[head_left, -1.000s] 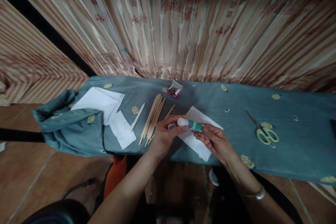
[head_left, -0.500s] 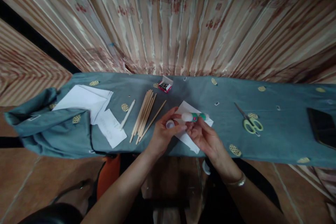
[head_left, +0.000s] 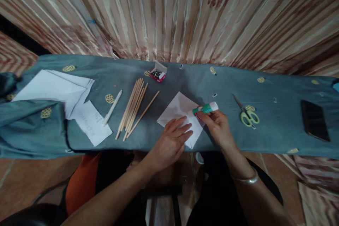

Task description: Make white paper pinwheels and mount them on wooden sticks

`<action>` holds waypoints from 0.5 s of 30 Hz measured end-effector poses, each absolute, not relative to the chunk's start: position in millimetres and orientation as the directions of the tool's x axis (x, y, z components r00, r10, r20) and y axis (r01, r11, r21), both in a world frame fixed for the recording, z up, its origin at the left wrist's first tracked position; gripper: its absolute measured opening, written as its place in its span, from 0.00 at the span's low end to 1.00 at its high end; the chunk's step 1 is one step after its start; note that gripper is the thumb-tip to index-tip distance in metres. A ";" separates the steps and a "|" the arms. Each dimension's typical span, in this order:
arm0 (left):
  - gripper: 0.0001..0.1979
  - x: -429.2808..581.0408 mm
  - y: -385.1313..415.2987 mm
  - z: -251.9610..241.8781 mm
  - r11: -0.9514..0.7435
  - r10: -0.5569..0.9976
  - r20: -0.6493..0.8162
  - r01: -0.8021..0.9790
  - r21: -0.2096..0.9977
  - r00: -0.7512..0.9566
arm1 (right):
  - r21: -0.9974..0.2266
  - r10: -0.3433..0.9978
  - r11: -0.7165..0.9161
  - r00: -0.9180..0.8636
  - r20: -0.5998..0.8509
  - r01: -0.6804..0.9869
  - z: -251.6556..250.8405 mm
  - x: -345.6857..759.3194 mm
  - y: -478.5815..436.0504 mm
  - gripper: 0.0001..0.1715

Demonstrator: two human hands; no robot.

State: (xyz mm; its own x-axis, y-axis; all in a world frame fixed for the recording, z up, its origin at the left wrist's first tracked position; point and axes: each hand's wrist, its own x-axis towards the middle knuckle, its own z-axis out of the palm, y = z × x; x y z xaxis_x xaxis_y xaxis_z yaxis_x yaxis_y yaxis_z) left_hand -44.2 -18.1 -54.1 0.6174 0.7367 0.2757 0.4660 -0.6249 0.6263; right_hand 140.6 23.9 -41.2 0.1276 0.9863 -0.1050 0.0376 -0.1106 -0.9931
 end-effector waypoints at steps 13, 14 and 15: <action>0.21 -39.7 -19.2 -56.0 -0.579 0.741 0.152 0.508 0.638 0.654 | -0.990 0.981 -0.063 0.192 -0.039 0.122 -44.0 139.8 27.4 0.15; 0.20 -39.5 -19.2 -56.2 -0.580 0.742 0.155 0.508 0.637 0.653 | -0.988 0.983 -0.053 0.183 -0.027 0.143 -43.9 140.7 27.2 0.15; 0.20 -39.4 -19.2 -56.3 -0.581 0.742 0.158 0.506 0.637 0.652 | -0.984 0.985 -0.043 0.173 -0.012 0.172 -44.3 141.6 26.8 0.14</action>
State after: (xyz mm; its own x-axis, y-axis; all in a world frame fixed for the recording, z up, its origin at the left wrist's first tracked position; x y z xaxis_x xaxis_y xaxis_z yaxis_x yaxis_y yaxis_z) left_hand -39.4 -19.2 -56.3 0.6519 0.7416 0.1584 0.5062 -0.5810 0.6373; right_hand 141.6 26.8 -44.3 0.1734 0.9848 -0.0125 0.1722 -0.0428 -0.9841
